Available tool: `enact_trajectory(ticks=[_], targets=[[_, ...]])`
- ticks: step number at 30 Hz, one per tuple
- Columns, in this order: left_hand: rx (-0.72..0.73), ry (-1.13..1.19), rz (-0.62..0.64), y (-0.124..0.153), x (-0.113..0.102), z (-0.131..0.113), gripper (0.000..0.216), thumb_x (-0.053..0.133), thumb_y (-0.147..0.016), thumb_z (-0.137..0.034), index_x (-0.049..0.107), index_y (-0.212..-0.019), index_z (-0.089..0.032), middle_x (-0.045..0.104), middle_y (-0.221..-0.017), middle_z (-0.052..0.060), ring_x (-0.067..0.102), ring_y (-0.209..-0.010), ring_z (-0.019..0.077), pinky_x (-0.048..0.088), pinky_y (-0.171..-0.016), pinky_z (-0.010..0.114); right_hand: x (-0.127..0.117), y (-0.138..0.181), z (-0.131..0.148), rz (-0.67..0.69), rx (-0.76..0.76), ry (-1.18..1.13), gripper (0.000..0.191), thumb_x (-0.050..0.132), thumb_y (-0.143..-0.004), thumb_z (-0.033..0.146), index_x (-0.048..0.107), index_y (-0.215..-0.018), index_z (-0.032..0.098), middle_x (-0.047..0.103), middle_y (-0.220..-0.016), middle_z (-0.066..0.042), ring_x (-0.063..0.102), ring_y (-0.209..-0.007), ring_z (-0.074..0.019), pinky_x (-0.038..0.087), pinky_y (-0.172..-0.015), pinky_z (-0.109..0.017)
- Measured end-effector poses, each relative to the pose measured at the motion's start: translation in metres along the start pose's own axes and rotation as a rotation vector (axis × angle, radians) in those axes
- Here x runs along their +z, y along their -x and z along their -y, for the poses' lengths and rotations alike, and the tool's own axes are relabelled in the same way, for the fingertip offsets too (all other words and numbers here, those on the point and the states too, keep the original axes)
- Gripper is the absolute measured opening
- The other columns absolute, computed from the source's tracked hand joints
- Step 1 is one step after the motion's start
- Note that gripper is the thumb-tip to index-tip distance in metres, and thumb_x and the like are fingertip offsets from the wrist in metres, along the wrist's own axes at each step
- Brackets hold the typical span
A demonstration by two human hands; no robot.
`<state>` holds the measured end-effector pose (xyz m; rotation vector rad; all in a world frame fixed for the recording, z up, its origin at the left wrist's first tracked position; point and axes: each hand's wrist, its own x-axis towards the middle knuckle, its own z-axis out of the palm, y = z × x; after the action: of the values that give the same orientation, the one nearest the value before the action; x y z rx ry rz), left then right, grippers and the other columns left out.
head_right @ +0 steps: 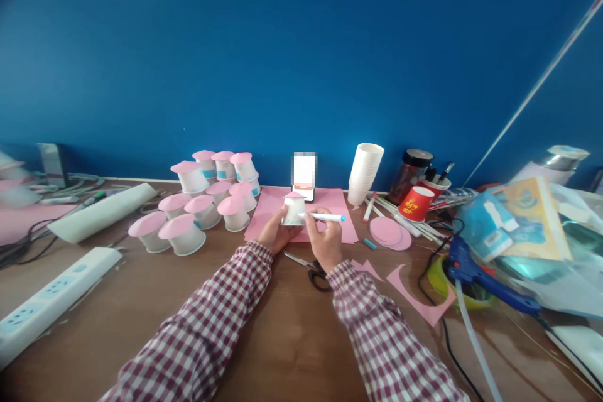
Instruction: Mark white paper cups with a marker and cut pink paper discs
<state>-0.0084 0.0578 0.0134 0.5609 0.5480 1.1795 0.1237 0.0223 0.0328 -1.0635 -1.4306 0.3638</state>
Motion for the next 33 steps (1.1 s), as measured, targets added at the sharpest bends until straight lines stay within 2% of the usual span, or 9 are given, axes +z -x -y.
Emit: enact_trajectory(ticks=[33], targets=[[-0.008,0.052,-0.024,0.0002,0.0008,-0.0014,0.036,0.058,-0.080,-0.033,0.056,-0.108,-0.011,0.064,-0.096,0.011,0.061,-0.087,0.0195,0.050,-0.083,0.034,-0.0012,-0.0008,-0.0012,-0.024,-0.022,0.045,0.016,0.054,-0.081,0.033,0.059,-0.080,0.018,0.065,-0.077,-0.004,0.061,-0.074,-0.0176,0.049,-0.071,-0.030]])
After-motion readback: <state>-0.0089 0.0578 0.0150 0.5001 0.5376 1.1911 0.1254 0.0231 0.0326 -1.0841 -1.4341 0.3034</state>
